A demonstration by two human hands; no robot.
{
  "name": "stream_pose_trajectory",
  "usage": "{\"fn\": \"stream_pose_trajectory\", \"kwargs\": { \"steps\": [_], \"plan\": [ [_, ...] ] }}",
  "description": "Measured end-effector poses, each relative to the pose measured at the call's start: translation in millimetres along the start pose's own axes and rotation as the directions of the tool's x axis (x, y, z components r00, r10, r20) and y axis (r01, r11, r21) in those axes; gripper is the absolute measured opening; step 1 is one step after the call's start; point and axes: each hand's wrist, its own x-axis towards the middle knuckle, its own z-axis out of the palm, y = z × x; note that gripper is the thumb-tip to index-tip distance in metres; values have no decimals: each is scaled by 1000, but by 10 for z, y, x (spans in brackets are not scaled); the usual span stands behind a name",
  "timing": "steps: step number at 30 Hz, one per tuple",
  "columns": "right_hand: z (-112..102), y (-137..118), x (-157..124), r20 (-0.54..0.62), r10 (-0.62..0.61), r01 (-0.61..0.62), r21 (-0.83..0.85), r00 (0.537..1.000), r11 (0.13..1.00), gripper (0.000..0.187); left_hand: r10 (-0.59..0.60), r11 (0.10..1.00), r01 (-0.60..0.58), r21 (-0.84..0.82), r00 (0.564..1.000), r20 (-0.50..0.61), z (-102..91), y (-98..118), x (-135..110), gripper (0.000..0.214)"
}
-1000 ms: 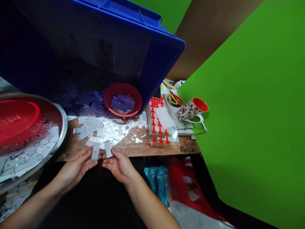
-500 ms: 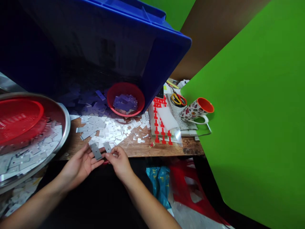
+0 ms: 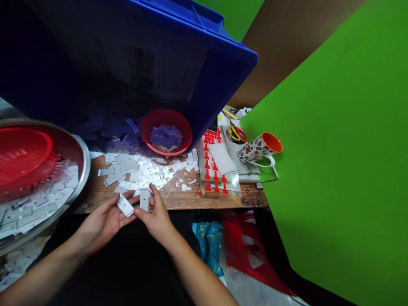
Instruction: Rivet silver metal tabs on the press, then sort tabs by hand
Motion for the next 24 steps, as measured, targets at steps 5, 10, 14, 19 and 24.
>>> {"fn": "stream_pose_trajectory", "kwargs": {
  "steps": [5,10,14,19,24],
  "plan": [
    [18,-79,11,37,72,-76,102,997,992,52,12,1000,-11,-15,999,48,-28,5,2,47],
    [-5,-76,20,1,99,-98,144,995,985,26,5,1000,-3,-20,998,66,-48,-4,5,59],
    [-7,-110,-28,-53,-101,91,-169,993,981,8,19,1000,-19,-11,999,39,-29,-5,-2,55],
    [81,-222,-131,375,-291,461,-819,880,342,34,46,999,-46,-3,999,19,35,-37,5,47],
    [94,-222,-193,435,-283,478,-872,855,103,33,59,998,-59,2,998,13,38,-41,6,47]
  ]
}}
